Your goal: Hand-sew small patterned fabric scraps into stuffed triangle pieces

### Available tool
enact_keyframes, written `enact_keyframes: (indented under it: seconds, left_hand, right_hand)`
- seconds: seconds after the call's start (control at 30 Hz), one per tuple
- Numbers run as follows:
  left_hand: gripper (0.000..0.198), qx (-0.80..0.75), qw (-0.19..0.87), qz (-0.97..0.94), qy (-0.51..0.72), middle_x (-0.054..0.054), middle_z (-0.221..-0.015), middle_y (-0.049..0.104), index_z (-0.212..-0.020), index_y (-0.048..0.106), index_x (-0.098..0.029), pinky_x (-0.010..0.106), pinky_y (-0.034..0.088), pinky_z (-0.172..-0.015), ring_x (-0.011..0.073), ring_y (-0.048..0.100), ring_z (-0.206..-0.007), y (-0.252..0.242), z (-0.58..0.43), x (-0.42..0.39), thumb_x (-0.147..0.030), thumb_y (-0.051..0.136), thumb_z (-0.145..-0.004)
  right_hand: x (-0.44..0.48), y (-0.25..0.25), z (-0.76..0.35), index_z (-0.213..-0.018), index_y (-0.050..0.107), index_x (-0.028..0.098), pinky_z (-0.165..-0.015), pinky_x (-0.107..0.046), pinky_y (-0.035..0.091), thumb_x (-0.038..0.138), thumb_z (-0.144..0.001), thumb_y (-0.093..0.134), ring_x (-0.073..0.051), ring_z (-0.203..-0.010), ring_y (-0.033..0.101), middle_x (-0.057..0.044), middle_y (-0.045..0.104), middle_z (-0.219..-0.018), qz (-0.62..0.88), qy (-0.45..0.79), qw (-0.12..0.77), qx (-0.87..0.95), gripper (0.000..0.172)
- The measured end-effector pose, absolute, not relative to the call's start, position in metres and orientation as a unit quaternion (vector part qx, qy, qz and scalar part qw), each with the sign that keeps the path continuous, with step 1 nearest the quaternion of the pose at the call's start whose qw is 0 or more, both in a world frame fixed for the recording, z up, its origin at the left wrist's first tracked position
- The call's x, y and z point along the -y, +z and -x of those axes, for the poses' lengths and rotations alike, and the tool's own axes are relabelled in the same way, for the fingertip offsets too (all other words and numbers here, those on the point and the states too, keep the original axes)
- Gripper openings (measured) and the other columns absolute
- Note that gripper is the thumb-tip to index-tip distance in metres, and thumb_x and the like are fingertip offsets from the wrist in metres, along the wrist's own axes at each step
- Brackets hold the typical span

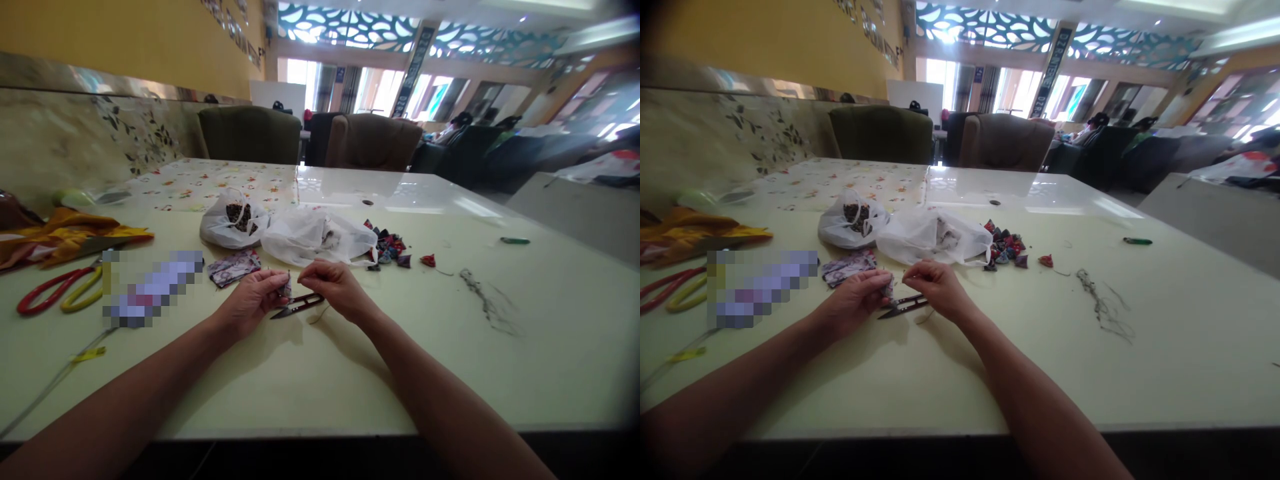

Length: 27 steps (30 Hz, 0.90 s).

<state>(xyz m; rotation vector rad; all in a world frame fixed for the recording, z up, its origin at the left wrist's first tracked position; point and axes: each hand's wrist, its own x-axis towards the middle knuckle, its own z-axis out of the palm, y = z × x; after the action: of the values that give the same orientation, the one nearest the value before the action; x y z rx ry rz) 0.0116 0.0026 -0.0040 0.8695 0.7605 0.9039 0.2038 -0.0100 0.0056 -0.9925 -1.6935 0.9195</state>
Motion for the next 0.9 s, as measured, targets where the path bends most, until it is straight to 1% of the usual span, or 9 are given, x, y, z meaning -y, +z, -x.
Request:
enact_keyframes:
  seconds: [0.13, 0.3, 0.4, 0.57, 0.67, 0.77, 0.83, 0.9]
  left_hand:
    - [0.019, -0.357, 0.734, -0.401, 0.416, -0.001, -0.070, 0.063, -0.078, 0.070, -0.014, 0.020, 0.055, -0.060, 0.0073, 0.057, -0.058, -0.005, -0.012, -0.002, -0.026, 0.082, -0.070]
    - [0.021, -0.361, 0.727, -0.428, 0.398, 0.000, -0.069, 0.064, -0.076, 0.072, -0.014, 0.019, 0.051, -0.059, 0.0077, 0.057, -0.058, -0.004, -0.014, 0.001, -0.030, 0.083, -0.069]
    - [0.022, -0.368, 0.720, -0.432, 0.399, 0.000, -0.068, 0.064, -0.075, 0.072, -0.014, 0.019, 0.051, -0.059, 0.0081, 0.057, -0.059, -0.004, -0.015, 0.002, -0.032, 0.084, -0.068]
    - [0.024, -0.387, 0.699, -0.421, 0.430, 0.000, -0.073, 0.065, -0.076, 0.072, -0.015, 0.020, 0.053, -0.061, 0.0086, 0.058, -0.061, -0.002, -0.017, 0.002, -0.031, 0.085, -0.065]
    - [0.025, -0.388, 0.692, -0.444, 0.416, 0.000, -0.071, 0.065, -0.076, 0.072, -0.014, 0.020, 0.052, -0.061, 0.0096, 0.058, -0.063, -0.001, -0.017, 0.003, -0.033, 0.084, -0.066]
    - [0.026, -0.392, 0.683, -0.461, 0.410, 0.001, -0.071, 0.066, -0.076, 0.072, -0.014, 0.021, 0.051, -0.061, 0.0100, 0.059, -0.062, 0.000, -0.017, 0.005, -0.035, 0.084, -0.066]
    - [0.028, -0.399, 0.670, -0.468, 0.416, 0.002, -0.073, 0.067, -0.078, 0.072, -0.014, 0.022, 0.052, -0.062, 0.0107, 0.060, -0.064, -0.001, -0.017, 0.006, -0.036, 0.084, -0.065]
    - [0.030, -0.402, 0.652, -0.484, 0.423, 0.003, -0.075, 0.068, -0.080, 0.072, -0.014, 0.023, 0.053, -0.064, 0.0119, 0.062, -0.065, -0.002, -0.018, 0.007, -0.037, 0.084, -0.065]
  right_hand:
    - [0.010, 0.003, -0.203, -0.074, 0.070, 0.017, -0.061, -0.025, 0.038, 0.026, -0.079, 0.066, -0.011, -0.065, 0.048, 0.001, 0.056, -0.069, 0.407, 0.381, 0.468, 0.686, 0.011]
    - [0.010, -0.001, -0.200, -0.075, 0.071, 0.017, -0.064, -0.025, 0.041, 0.028, -0.078, 0.067, -0.012, -0.069, 0.052, 0.000, 0.058, -0.072, 0.404, 0.394, 0.469, 0.680, 0.012]
    - [0.010, -0.002, -0.198, -0.074, 0.068, 0.017, -0.063, -0.025, 0.040, 0.029, -0.078, 0.066, -0.012, -0.067, 0.051, 0.001, 0.056, -0.070, 0.414, 0.393, 0.469, 0.674, 0.013]
    - [0.012, -0.004, -0.197, -0.079, 0.065, 0.017, -0.061, -0.025, 0.039, 0.027, -0.081, 0.061, -0.011, -0.064, 0.048, 0.002, 0.055, -0.068, 0.430, 0.388, 0.456, 0.676, 0.011]
    - [0.013, -0.004, -0.196, -0.079, 0.062, 0.018, -0.063, -0.025, 0.041, 0.024, -0.081, 0.060, -0.012, -0.067, 0.050, 0.001, 0.056, -0.071, 0.429, 0.372, 0.458, 0.684, 0.007]
    - [0.015, -0.004, -0.193, -0.085, 0.061, 0.019, -0.066, -0.025, 0.042, 0.022, -0.083, 0.059, -0.013, -0.070, 0.052, 0.001, 0.059, -0.074, 0.423, 0.353, 0.458, 0.698, 0.004]
    - [0.017, -0.002, -0.191, -0.091, 0.061, 0.019, -0.068, -0.026, 0.043, 0.022, -0.086, 0.058, -0.013, -0.072, 0.054, 0.000, 0.060, -0.078, 0.418, 0.321, 0.458, 0.716, 0.007]
    - [0.019, 0.000, -0.190, -0.094, 0.062, 0.020, -0.070, -0.026, 0.044, 0.022, -0.088, 0.057, -0.014, -0.076, 0.056, -0.003, 0.061, -0.085, 0.411, 0.263, 0.454, 0.746, 0.008]
